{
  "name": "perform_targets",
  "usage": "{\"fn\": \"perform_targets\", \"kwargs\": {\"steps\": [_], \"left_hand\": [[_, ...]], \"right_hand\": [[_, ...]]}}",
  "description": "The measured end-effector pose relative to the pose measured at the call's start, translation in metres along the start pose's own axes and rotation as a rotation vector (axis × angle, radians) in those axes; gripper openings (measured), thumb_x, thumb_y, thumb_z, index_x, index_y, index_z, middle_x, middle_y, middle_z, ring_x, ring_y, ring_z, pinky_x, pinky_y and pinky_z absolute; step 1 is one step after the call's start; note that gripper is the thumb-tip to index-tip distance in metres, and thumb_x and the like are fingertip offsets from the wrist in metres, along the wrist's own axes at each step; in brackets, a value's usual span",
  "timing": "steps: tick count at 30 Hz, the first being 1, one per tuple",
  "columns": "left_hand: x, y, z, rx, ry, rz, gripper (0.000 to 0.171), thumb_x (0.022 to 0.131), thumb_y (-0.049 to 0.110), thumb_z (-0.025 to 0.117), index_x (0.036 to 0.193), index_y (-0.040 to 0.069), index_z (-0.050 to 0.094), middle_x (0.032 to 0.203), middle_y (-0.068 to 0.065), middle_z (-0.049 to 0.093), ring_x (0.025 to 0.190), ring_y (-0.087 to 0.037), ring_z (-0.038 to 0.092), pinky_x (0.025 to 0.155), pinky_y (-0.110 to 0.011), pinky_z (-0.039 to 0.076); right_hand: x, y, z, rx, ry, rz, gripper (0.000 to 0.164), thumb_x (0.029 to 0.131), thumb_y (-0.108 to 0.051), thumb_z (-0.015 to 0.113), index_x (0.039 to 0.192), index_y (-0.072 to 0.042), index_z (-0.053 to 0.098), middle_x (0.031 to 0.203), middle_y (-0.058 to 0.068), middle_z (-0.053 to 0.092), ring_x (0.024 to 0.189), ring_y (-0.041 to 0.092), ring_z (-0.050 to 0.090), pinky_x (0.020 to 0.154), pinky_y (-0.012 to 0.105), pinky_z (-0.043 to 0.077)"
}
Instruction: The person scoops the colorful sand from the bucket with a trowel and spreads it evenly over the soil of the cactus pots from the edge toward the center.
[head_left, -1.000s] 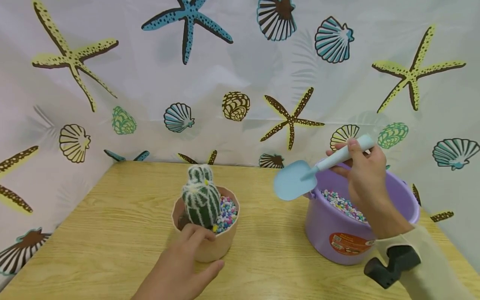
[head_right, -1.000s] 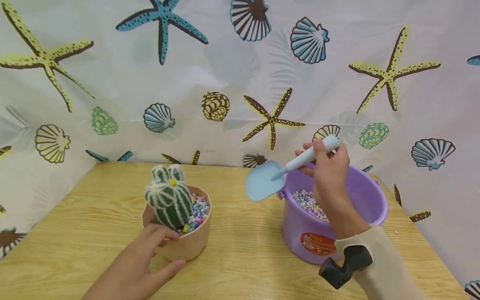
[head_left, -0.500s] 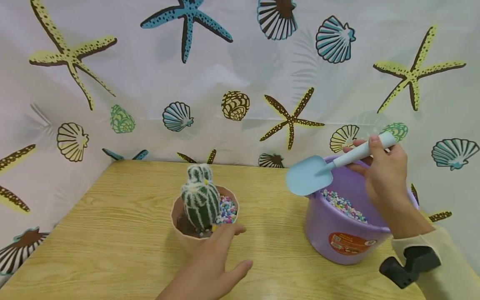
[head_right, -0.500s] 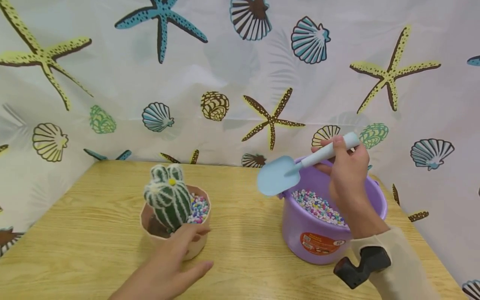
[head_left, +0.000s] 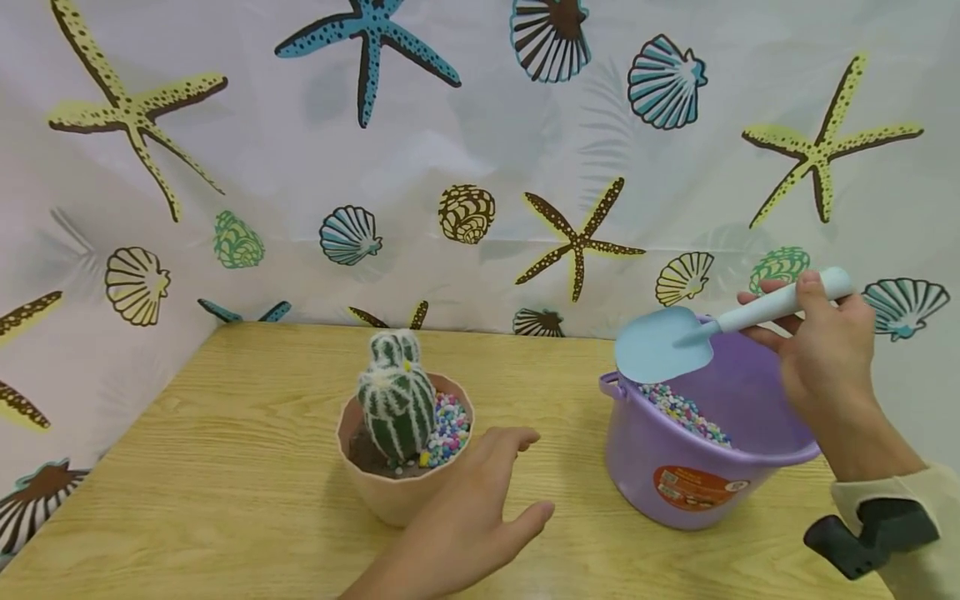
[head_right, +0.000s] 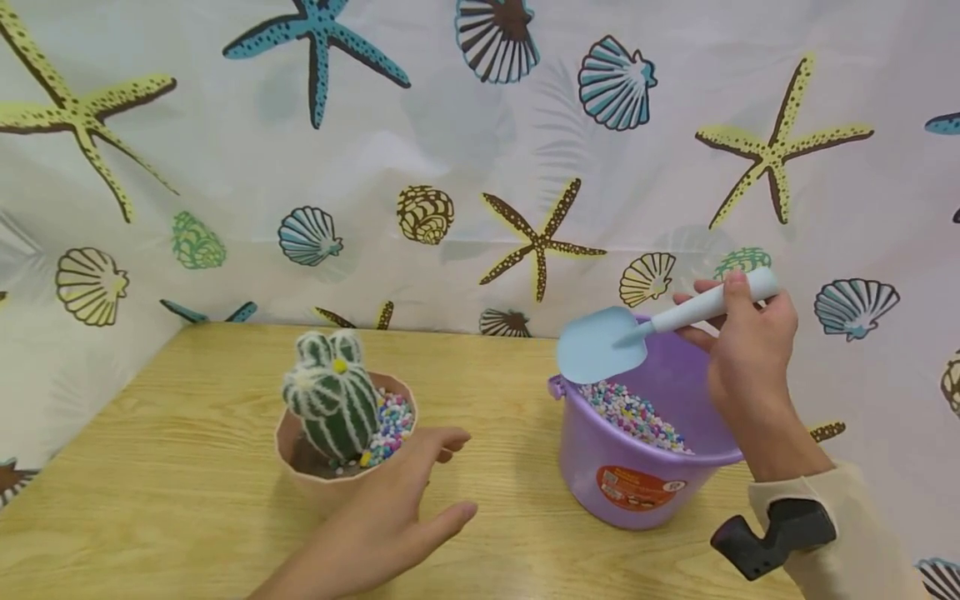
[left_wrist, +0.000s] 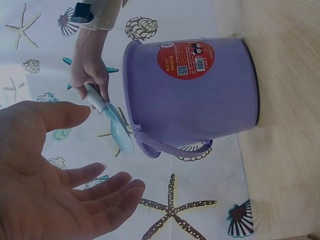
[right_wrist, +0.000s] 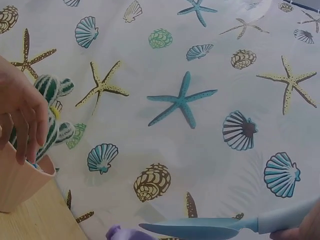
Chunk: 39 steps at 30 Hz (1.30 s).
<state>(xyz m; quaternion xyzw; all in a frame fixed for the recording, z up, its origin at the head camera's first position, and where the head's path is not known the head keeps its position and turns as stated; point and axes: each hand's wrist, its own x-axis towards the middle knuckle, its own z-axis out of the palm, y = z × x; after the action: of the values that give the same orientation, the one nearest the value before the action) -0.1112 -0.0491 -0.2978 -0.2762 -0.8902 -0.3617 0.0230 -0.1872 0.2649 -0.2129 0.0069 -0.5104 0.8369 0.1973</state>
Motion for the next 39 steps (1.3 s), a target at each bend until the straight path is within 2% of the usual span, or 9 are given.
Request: {"fn": "perform_targets", "kwargs": {"steps": [4, 10, 13, 18, 27, 29, 32, 35, 39], "left_hand": [[0.012, 0.001, 0.004, 0.003, 0.023, 0.018, 0.050, 0.091, 0.027, 0.063, 0.132, 0.005, 0.045, 0.125, -0.009, 0.054, 0.115, -0.021, 0.054, 0.094, -0.040, 0.048], [0.029, 0.002, 0.012, -0.122, -0.005, -0.002, 0.050, 0.091, 0.028, 0.063, 0.132, 0.005, 0.045, 0.125, -0.010, 0.053, 0.112, -0.024, 0.055, 0.091, -0.041, 0.048], [0.037, 0.004, 0.017, -0.167, -0.001, 0.022, 0.051, 0.090, 0.026, 0.063, 0.132, 0.003, 0.045, 0.125, -0.012, 0.053, 0.112, -0.026, 0.055, 0.093, -0.041, 0.047], [0.052, 0.007, 0.023, -0.178, 0.007, 0.026, 0.055, 0.090, 0.027, 0.063, 0.135, 0.004, 0.042, 0.128, -0.013, 0.051, 0.114, -0.026, 0.054, 0.094, -0.041, 0.048], [0.078, 0.005, 0.031, -0.204, -0.015, 0.002, 0.061, 0.088, 0.032, 0.065, 0.137, 0.004, 0.039, 0.133, -0.016, 0.048, 0.122, -0.027, 0.049, 0.098, -0.043, 0.046], [0.083, 0.005, 0.032, -0.207, -0.024, -0.003, 0.063, 0.088, 0.034, 0.065, 0.138, 0.005, 0.039, 0.135, -0.015, 0.046, 0.124, -0.026, 0.048, 0.099, -0.043, 0.045], [0.090, 0.006, 0.034, -0.212, -0.039, -0.001, 0.066, 0.087, 0.036, 0.066, 0.139, 0.006, 0.038, 0.138, -0.013, 0.044, 0.126, -0.024, 0.046, 0.101, -0.044, 0.043], [0.096, 0.008, 0.035, -0.197, -0.048, 0.007, 0.069, 0.086, 0.038, 0.067, 0.140, 0.007, 0.037, 0.139, -0.013, 0.043, 0.128, -0.024, 0.045, 0.104, -0.043, 0.041], [0.102, 0.009, 0.036, -0.186, -0.046, 0.013, 0.074, 0.084, 0.040, 0.068, 0.141, 0.006, 0.035, 0.139, -0.014, 0.042, 0.128, -0.025, 0.045, 0.104, -0.044, 0.041]], "right_hand": [[0.003, -0.006, -0.010, -0.004, 0.015, -0.011, 0.027, 0.096, -0.024, 0.052, 0.107, -0.005, 0.037, 0.094, 0.009, 0.058, 0.076, 0.021, 0.072, 0.058, 0.038, 0.058], [0.009, -0.007, -0.023, -0.060, 0.028, 0.008, 0.025, 0.097, -0.025, 0.050, 0.107, -0.005, 0.038, 0.091, 0.008, 0.059, 0.075, 0.018, 0.072, 0.057, 0.035, 0.058], [0.011, -0.004, -0.029, -0.147, 0.059, 0.005, 0.020, 0.099, -0.025, 0.046, 0.106, -0.008, 0.038, 0.091, 0.004, 0.060, 0.074, 0.014, 0.072, 0.057, 0.031, 0.058], [0.018, 0.001, -0.037, -0.293, 0.107, 0.004, 0.012, 0.100, -0.023, 0.043, 0.104, -0.015, 0.035, 0.088, 0.000, 0.060, 0.069, 0.008, 0.070, 0.054, 0.027, 0.057], [0.028, 0.015, -0.047, -0.422, 0.130, -0.013, 0.015, 0.097, -0.017, 0.051, 0.101, -0.017, 0.037, 0.079, -0.007, 0.060, 0.062, 0.003, 0.066, 0.051, 0.021, 0.054], [0.029, 0.017, -0.050, -0.507, 0.130, -0.014, 0.015, 0.096, -0.018, 0.054, 0.100, -0.018, 0.039, 0.078, -0.010, 0.060, 0.064, -0.001, 0.064, 0.051, 0.019, 0.053], [0.029, 0.021, -0.053, -0.722, 0.141, -0.015, 0.016, 0.095, -0.026, 0.056, 0.098, -0.024, 0.040, 0.080, -0.014, 0.056, 0.069, -0.004, 0.059, 0.055, 0.016, 0.053], [0.030, 0.024, -0.055, -0.898, 0.162, -0.013, 0.018, 0.094, -0.032, 0.058, 0.098, -0.028, 0.040, 0.084, -0.013, 0.053, 0.072, -0.004, 0.054, 0.059, 0.014, 0.053], [0.033, 0.028, -0.058, -0.950, 0.162, -0.032, 0.022, 0.091, -0.035, 0.062, 0.098, -0.029, 0.043, 0.084, -0.012, 0.053, 0.067, -0.005, 0.055, 0.058, 0.016, 0.053]]}}
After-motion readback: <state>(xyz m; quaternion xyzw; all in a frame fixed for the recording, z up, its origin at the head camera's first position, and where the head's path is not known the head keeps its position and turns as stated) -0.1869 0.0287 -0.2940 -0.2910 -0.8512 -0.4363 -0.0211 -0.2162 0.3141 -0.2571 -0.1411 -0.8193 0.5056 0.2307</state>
